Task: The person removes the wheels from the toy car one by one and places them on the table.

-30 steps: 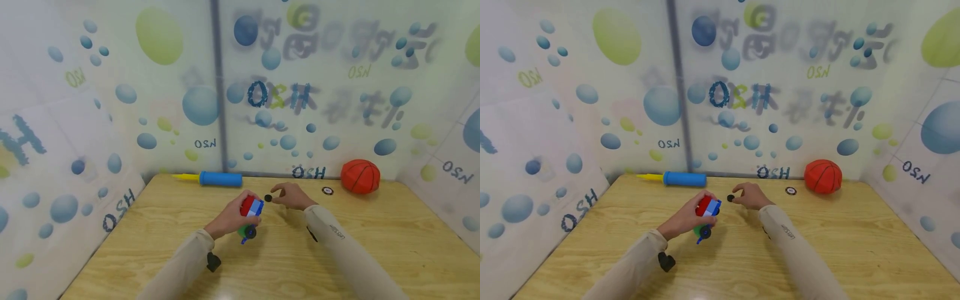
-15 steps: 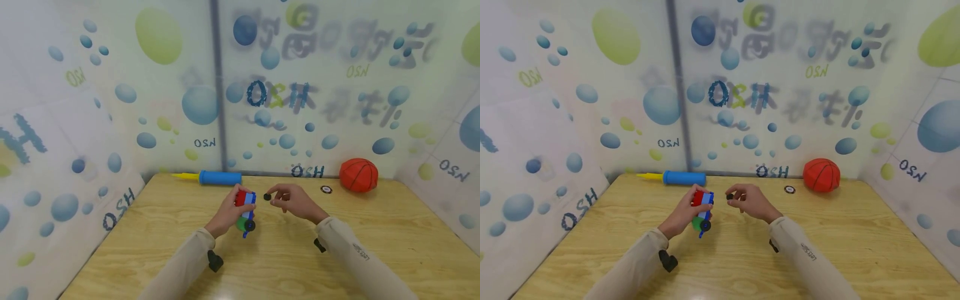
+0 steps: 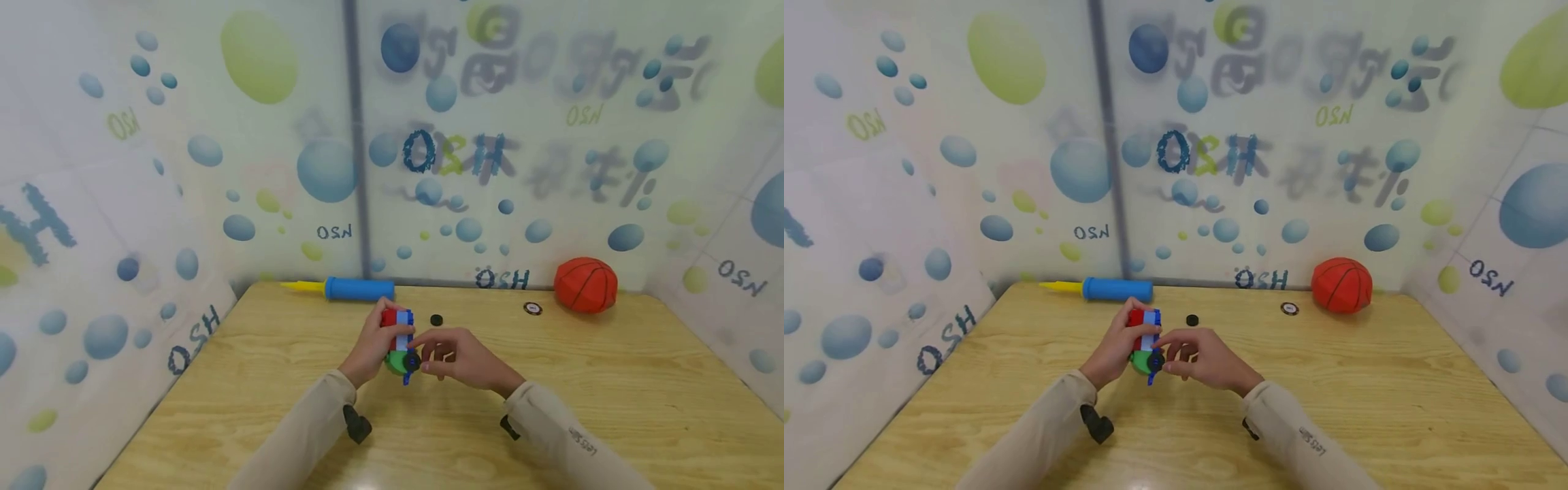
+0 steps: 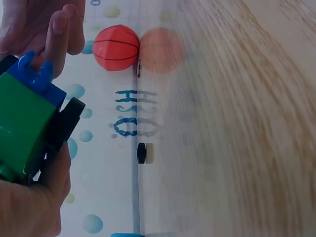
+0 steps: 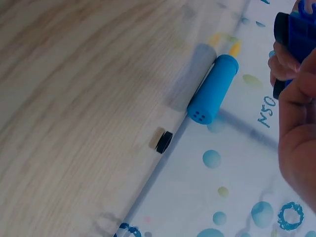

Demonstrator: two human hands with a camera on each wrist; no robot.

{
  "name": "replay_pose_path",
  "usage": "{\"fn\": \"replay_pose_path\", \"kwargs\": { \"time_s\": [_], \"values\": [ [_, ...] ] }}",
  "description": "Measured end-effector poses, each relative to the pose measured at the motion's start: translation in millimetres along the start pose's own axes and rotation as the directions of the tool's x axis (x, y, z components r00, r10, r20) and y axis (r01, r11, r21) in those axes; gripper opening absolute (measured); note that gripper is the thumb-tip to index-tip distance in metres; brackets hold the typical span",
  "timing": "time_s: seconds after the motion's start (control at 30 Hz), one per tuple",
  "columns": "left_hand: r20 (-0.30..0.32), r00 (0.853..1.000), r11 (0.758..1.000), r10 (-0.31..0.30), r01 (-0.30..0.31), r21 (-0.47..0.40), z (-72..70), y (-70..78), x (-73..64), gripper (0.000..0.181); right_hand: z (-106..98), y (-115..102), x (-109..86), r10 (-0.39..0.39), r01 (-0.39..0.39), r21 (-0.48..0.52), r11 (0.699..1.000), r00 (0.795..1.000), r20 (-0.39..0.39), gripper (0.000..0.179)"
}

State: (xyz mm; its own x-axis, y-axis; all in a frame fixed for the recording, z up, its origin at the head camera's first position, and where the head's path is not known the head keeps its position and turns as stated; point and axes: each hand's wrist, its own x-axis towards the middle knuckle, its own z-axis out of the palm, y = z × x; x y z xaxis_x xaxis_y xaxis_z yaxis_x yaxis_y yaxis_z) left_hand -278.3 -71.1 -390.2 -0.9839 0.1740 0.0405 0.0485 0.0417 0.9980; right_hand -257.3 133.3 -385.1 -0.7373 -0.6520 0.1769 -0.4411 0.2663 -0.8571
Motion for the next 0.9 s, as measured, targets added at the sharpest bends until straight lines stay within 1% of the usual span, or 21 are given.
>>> {"fn": "replay_pose_path", "kwargs": {
  "time_s": [0.1, 0.23, 0.3, 0.37, 0.53, 0.73, 0.9],
  "values": [
    [-0.008, 1.0, 1.0, 0.005, -0.005, -0.023, 0.9, 0.8, 1.0, 0.029, 4.8, -1.4, 1.5, -0.015, 0.015, 0.006, 1.0, 0.999, 0.031, 0.031],
    [-0.01, 1.0, 0.999, 0.003, -0.004, -0.039, 4.4, 2.9, -0.4, 0.029, 9.2, -4.5, 3.3, -0.023, 0.022, 0.023, 0.999, 0.998, 0.051, 0.031],
    [-0.013, 1.0, 0.999, 0.003, -0.003, -0.037, 6.4, 3.7, -0.7, 0.03, 10.7, -5.9, 4.1, -0.024, 0.022, 0.028, 0.999, 0.998, 0.057, 0.03],
    [-0.015, 1.0, 1.0, 0.006, -0.007, -0.016, 7.8, 3.5, -0.9, 0.032, 12.0, -7.5, 4.6, -0.024, 0.022, 0.033, 0.999, 0.998, 0.057, 0.028],
    [-0.011, 1.0, 0.998, 0.009, -0.009, 0.057, 8.1, 0.8, -2.0, 0.041, 16.2, -9.8, 4.9, -0.005, 0.004, 0.037, 0.999, 1.0, 0.021, 0.023],
    [-0.011, 1.0, 0.997, 0.003, -0.003, 0.082, 9.3, 0.8, -2.9, 0.042, 21.5, -8.7, 6.0, 0.038, -0.037, 0.031, 0.999, 0.998, -0.042, 0.015],
    [-0.003, 1.0, 0.997, 0.0, 0.0, 0.078, 11.3, 2.7, -4.5, 0.044, 25.1, -11.4, 3.4, 0.067, -0.065, 0.024, 0.998, 0.992, -0.103, 0.012]
  ]
}}
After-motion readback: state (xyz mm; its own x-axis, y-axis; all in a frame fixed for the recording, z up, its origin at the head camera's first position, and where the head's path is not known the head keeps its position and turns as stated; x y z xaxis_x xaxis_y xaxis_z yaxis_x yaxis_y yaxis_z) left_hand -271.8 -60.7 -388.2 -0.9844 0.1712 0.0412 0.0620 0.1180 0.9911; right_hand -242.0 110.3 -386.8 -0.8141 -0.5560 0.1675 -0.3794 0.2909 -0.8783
